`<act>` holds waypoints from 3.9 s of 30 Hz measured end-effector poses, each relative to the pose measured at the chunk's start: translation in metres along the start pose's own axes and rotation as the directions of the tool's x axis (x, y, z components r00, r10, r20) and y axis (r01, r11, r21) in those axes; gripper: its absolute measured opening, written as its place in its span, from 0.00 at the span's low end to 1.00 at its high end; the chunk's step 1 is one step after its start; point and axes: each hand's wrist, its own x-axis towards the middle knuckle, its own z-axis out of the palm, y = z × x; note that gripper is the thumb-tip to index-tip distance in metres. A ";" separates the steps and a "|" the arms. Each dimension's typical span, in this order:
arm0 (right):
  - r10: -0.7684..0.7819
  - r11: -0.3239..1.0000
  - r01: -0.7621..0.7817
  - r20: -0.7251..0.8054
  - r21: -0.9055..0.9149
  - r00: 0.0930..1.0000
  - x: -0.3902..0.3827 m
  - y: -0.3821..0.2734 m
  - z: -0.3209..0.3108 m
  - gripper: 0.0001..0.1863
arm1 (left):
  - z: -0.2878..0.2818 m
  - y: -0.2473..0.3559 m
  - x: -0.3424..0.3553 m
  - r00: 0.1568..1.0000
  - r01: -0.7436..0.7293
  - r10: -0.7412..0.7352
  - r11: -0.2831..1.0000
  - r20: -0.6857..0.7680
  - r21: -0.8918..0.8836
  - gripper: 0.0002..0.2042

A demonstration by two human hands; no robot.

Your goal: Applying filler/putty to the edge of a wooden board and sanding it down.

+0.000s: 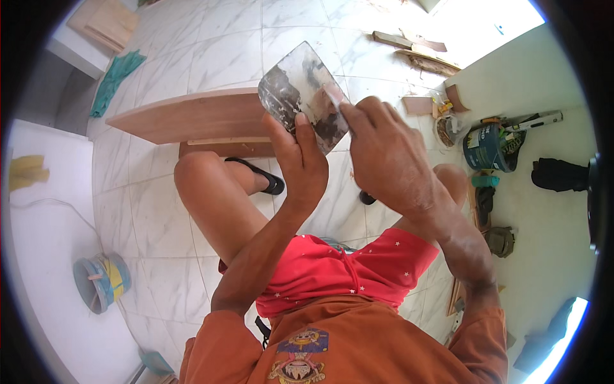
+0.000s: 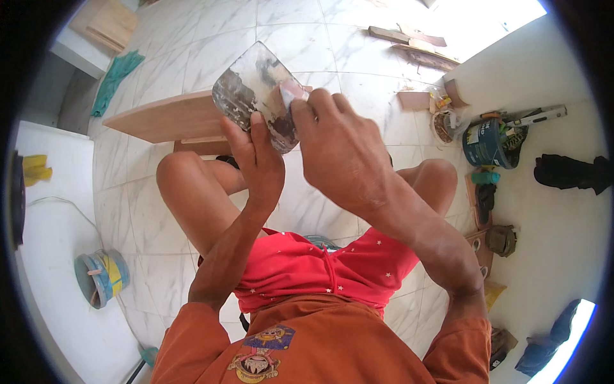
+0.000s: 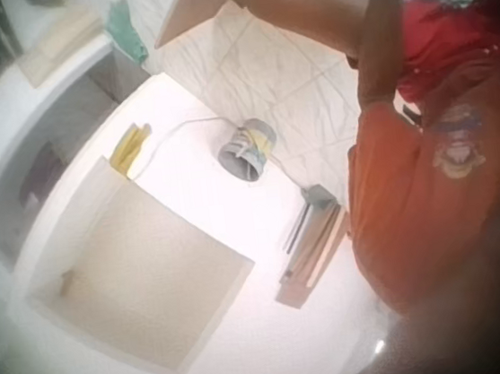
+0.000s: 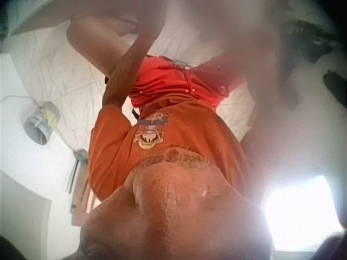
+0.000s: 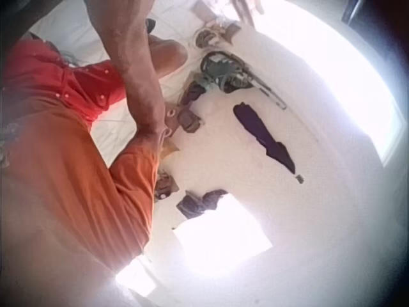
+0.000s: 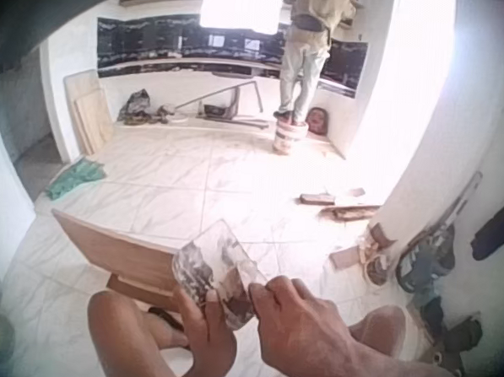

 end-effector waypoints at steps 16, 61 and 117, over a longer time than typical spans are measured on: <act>-0.143 0.972 0.144 0.020 -0.184 0.990 -0.006 0.014 -0.015 0.22 | -0.001 -0.001 0.006 0.968 0.242 -0.251 0.944 -0.012 -0.224 0.21; -0.237 0.948 0.223 0.035 0.226 0.971 0.007 0.055 -0.015 0.23 | -0.022 0.000 0.031 0.631 0.745 -0.703 0.431 0.328 -0.510 0.15; 0.764 0.015 -0.308 0.188 0.951 0.617 -0.055 -0.013 0.065 0.12 | -0.016 0.002 0.007 0.834 -0.546 0.461 0.766 0.303 0.339 0.11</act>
